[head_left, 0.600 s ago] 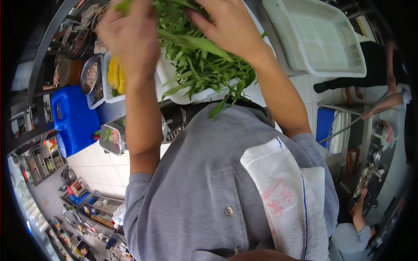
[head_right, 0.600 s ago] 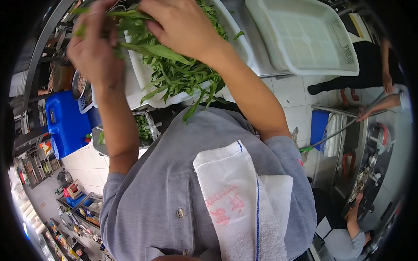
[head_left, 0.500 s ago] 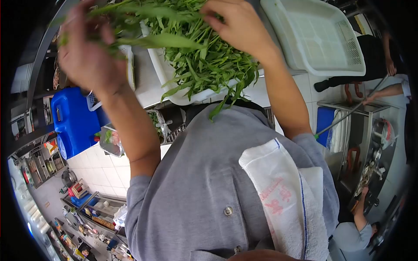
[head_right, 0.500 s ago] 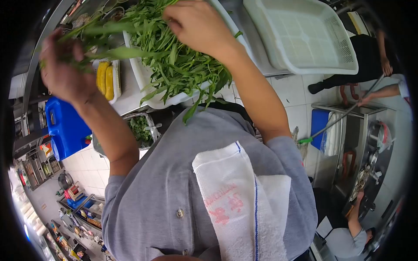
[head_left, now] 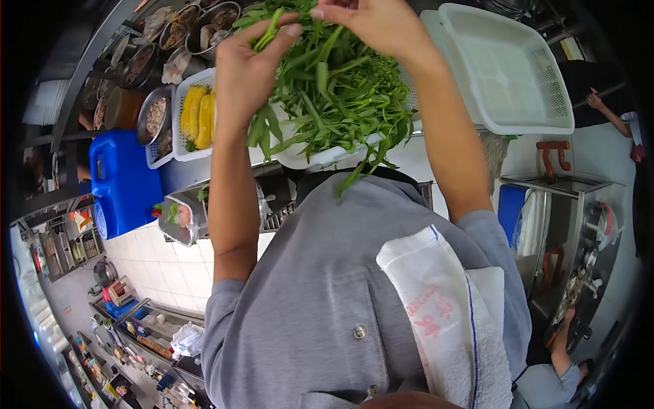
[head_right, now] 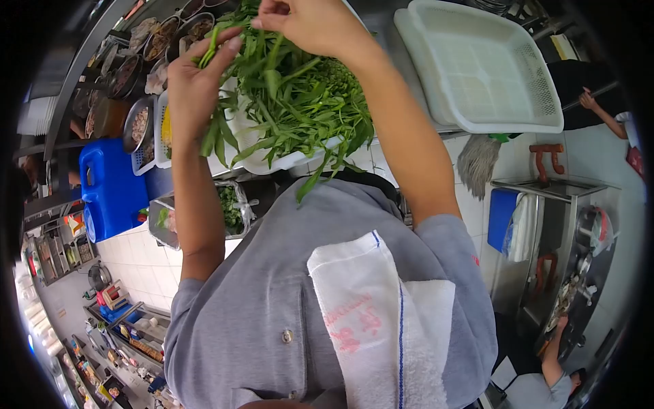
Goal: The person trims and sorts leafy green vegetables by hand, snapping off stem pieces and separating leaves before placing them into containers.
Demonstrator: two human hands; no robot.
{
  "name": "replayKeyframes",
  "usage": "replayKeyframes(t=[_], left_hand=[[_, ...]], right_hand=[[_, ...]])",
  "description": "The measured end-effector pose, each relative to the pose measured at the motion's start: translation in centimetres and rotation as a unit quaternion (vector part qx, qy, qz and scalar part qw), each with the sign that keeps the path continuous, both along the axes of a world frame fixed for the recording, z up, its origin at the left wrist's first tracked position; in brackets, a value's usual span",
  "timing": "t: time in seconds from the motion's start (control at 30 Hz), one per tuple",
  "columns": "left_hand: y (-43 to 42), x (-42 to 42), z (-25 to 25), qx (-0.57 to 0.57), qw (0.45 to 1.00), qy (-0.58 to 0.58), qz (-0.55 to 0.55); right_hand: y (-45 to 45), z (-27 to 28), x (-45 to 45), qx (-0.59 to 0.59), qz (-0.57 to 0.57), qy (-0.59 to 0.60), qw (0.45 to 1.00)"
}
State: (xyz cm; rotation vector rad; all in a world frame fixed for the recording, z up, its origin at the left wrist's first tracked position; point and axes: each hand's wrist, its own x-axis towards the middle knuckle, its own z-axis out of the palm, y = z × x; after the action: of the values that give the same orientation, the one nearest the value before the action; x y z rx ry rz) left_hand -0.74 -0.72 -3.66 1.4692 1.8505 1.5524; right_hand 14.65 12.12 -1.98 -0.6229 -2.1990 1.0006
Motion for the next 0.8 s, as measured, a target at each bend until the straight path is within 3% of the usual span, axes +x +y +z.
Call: replayKeyframes(t=[0.13, 0.23, 0.3, 0.37, 0.43, 0.5, 0.6, 0.8], left_hand=[[1.2, 0.0, 0.2, 0.009, 0.998, 0.057, -0.025], [2.2, -1.3, 0.3, 0.028, 0.994, 0.105, -0.014], [2.1, -1.2, 0.6, 0.041, 0.998, -0.042, 0.031], [2.3, -2.0, -0.1, 0.031, 0.997, -0.024, 0.062], [2.7, -2.9, -1.2, 0.038, 0.995, -0.064, 0.062], [2.8, -3.0, -2.0, 0.054, 0.993, -0.083, 0.067], [2.5, -2.8, -2.1, 0.079, 0.989, -0.095, 0.081], [3.1, -2.9, -3.1, 0.114, 0.982, -0.054, 0.138]], right_hand=[[-0.7, 1.2, -1.1, -0.041, 0.063, 0.127, 0.989], [-2.2, 1.9, -0.9, -0.087, 0.036, 0.093, 0.991], [-2.5, 0.9, -0.8, -0.075, 0.018, 0.032, 0.997], [-1.9, -3.4, -1.9, 0.052, -0.021, 0.002, 0.998], [-2.6, -4.3, -2.2, 0.060, -0.043, 0.016, 0.997], [-3.2, -5.2, -2.5, 0.174, -0.083, 0.109, 0.975], [-3.7, -5.9, -2.1, 0.265, -0.088, 0.117, 0.953], [-3.6, -5.5, -1.2, 0.221, 0.020, 0.157, 0.962]])
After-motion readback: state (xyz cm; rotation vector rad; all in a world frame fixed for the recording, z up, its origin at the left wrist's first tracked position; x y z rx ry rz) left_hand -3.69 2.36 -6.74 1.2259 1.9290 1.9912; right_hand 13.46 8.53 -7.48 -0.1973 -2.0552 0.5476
